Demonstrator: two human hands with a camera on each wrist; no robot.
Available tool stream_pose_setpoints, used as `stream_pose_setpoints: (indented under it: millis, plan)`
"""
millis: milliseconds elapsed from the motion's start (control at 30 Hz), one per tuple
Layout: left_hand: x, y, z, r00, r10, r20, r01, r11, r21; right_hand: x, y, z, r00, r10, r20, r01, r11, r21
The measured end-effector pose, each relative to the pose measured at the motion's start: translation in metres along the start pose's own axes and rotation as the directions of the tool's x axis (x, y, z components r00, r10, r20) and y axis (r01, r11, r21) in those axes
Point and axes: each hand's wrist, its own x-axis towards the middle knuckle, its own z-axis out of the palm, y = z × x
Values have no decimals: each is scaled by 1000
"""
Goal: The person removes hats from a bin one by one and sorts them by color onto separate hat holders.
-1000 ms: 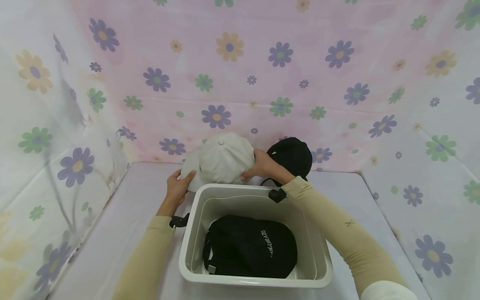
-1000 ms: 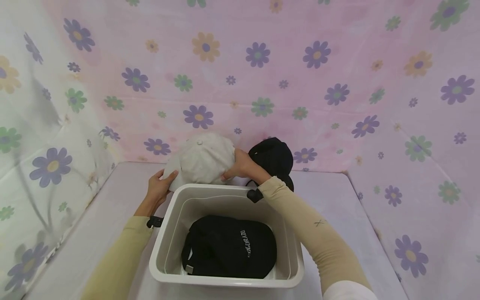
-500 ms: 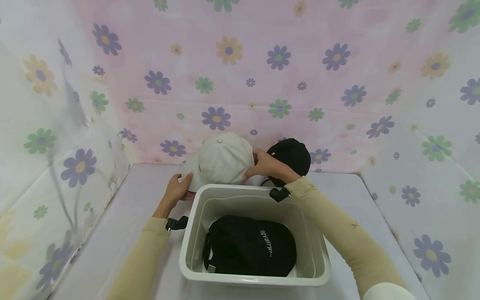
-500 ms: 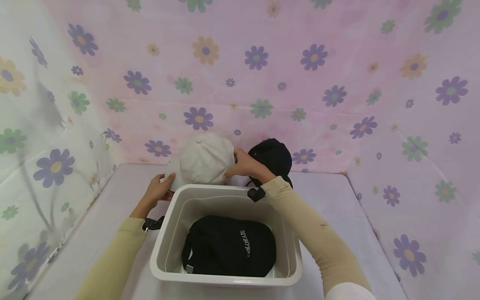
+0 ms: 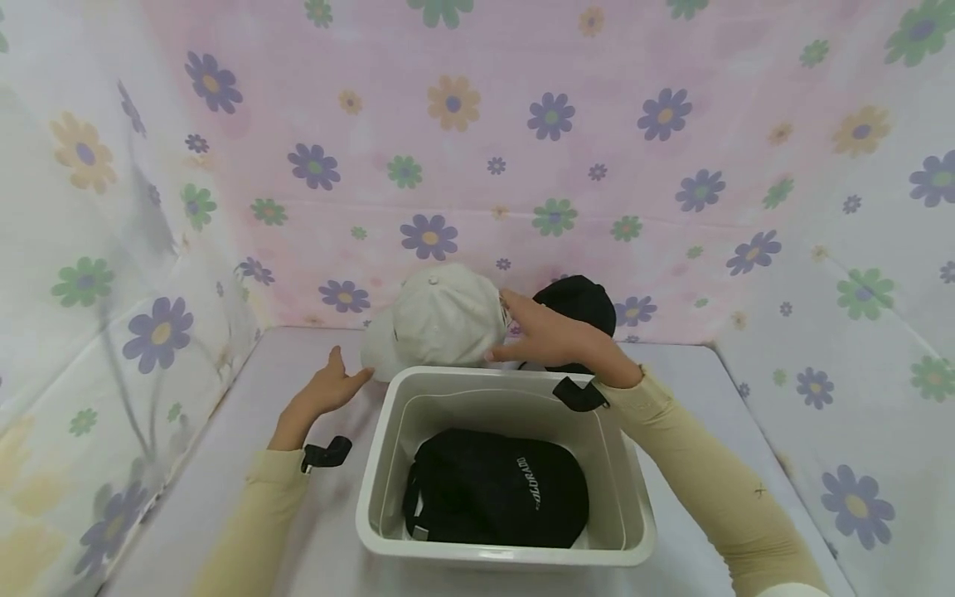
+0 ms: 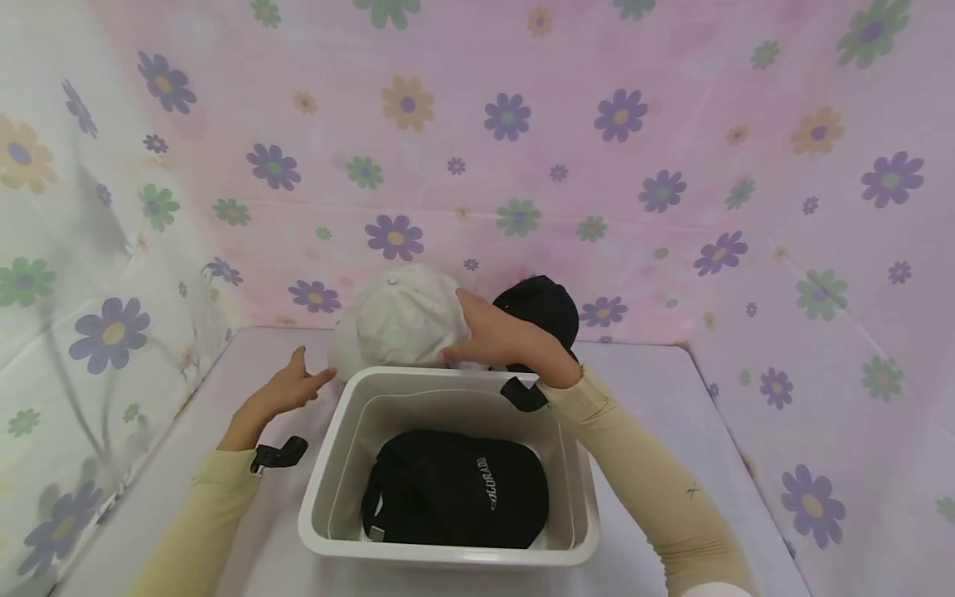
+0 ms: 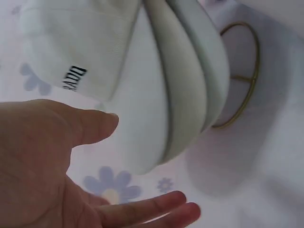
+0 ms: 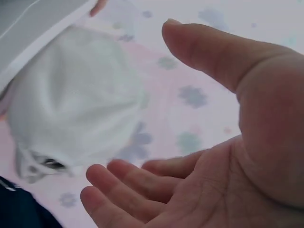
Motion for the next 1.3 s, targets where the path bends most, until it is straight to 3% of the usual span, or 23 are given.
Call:
stream_pose_setpoints:
  millis: [100,200,333,433,600,767,1033,1300]
  plan:
    - [-12,3,-7,998,54,-33,-52,997,56,-16,-17,1,999,30,-12,-30,999,-43]
    - [-27,11,-11,995,86,-50,-84,995,49,-31,-30,7,999,51,7,-50,993,-105]
    - [-52,25,-16,988,140,-66,-137,990,40,-44,-41,22,998,10,67,0,989,-151]
    - [-70,33,-16,973,217,-84,-212,975,65,-51,-46,36,992,8,126,15,984,-178]
    - [-96,44,-5,933,350,-82,-334,929,161,-52,-45,65,974,39,224,25,961,-276]
    - [-117,55,13,910,411,-50,-388,889,245,-44,-38,94,953,65,297,39,943,-330]
    - [-129,59,37,898,436,-63,-389,851,353,-31,-21,129,925,77,373,68,930,-360]
    - [-130,59,47,886,455,-88,-376,816,438,-27,-12,145,941,14,339,129,910,-395]
